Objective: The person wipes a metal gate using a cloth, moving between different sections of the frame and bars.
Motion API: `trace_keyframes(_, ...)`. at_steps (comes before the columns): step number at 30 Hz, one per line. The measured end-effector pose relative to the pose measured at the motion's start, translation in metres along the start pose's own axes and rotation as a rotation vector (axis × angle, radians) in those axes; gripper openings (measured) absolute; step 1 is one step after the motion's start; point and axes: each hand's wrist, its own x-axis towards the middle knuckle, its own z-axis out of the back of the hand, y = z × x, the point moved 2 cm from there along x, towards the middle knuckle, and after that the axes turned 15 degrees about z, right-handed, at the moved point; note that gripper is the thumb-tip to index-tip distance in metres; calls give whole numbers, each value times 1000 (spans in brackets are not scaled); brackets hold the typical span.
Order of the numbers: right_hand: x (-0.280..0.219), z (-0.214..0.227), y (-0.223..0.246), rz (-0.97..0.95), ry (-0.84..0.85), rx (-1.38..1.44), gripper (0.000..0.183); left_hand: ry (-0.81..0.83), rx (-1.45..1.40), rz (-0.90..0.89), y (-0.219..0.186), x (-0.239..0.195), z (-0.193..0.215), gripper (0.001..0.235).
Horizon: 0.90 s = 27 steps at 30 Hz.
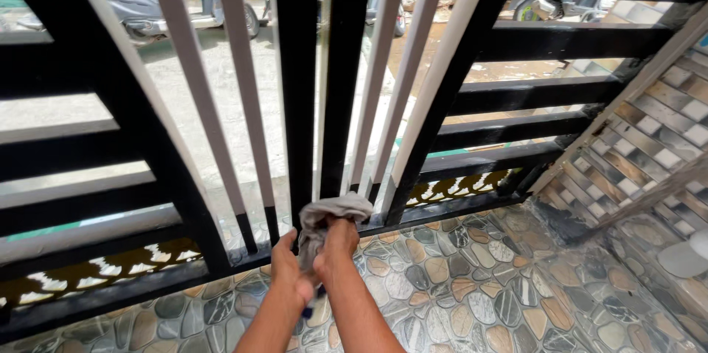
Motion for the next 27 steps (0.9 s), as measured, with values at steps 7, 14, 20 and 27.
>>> trace_keyframes(7,-46,-43,28,166,338,194,15,383,-108,40,-65,68,-28,26)
trace_keyframes(14,34,43,-24,110,-26,-129,20,284,-164,-61,-37,180,23,22)
trace_keyframes(20,111,81,-117,-386,167,177,22,176,-221,-17,-22,187,15,21)
trace_keyframes(27,97,66,-96,-213,149,131,37,106,-79,77,-6,147,-12,16)
